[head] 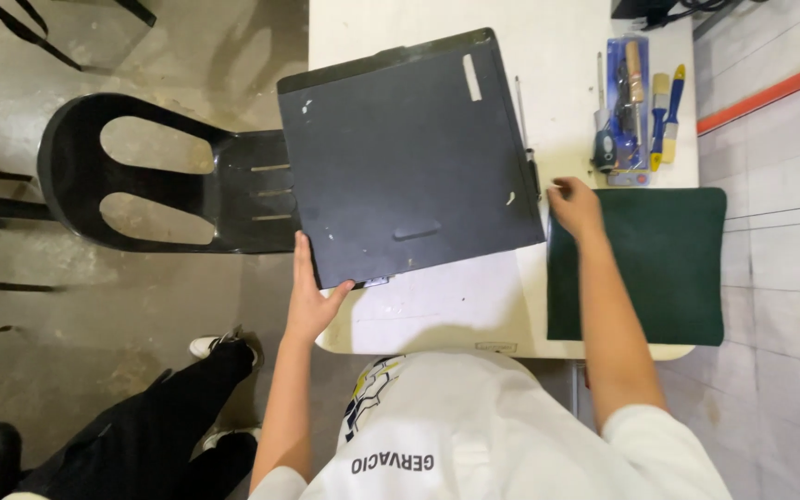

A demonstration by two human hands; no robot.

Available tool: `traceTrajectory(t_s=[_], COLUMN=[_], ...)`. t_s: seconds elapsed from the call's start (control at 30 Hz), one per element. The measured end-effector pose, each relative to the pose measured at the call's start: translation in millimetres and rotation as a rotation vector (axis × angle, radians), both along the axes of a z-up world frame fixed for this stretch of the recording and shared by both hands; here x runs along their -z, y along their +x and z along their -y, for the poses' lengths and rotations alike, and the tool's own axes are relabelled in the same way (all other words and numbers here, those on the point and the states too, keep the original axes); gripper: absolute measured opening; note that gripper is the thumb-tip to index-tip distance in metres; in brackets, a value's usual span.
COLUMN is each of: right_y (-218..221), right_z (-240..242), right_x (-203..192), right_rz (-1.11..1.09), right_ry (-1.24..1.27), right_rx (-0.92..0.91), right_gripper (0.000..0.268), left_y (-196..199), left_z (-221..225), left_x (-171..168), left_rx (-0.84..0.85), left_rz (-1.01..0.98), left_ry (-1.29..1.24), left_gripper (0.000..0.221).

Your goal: Removing the side panel of a desktop computer tower using a screwdriver and then inspecting the interior.

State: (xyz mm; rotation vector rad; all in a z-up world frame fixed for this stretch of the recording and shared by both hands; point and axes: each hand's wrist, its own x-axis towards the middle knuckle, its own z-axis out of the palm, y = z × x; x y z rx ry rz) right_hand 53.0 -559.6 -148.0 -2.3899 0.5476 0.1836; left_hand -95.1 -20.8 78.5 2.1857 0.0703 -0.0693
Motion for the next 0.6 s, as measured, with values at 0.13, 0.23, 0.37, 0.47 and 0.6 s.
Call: traceTrajectory(t_s=[0.13, 0.23, 0.37, 0.47, 0.6], right_y=[38.5, 46.0, 9.5, -52.7, -172.9], right_z=[-44.7, -56.6, -53.5, -33.7, -6.3], right_x=[0.0, -8.1, -40.8, -65.2, -74.5], right_rz=[-0.009, -0.095, 0.170, 0.375, 0.463], right_ry=[-0.180, -0.269, -0.176, 0.030, 0.315], right_rx=[-0.057, -0.054, -0.036, 0.065, 0.231], right_gripper=[0.058, 0.073, 0.047, 0.042, 0.050], left_y=[-8.7, -10.7, -23.7, -26.4, 3.3], left_z=[15.3, 34.7, 110.7, 211.9, 351.9], left_x=[-5.7, -8.0, 23.5, 10.9, 60.2], left_rx=[0.047, 0.095, 0.324, 0.506, 0.416], left_rz=[0.166, 0.371, 0.718, 0.623, 0.377], left_ry=[0.149, 0.605, 0.120, -0.315, -0.575], left_gripper=[0.097, 0.092, 0.032, 0.021, 0.021])
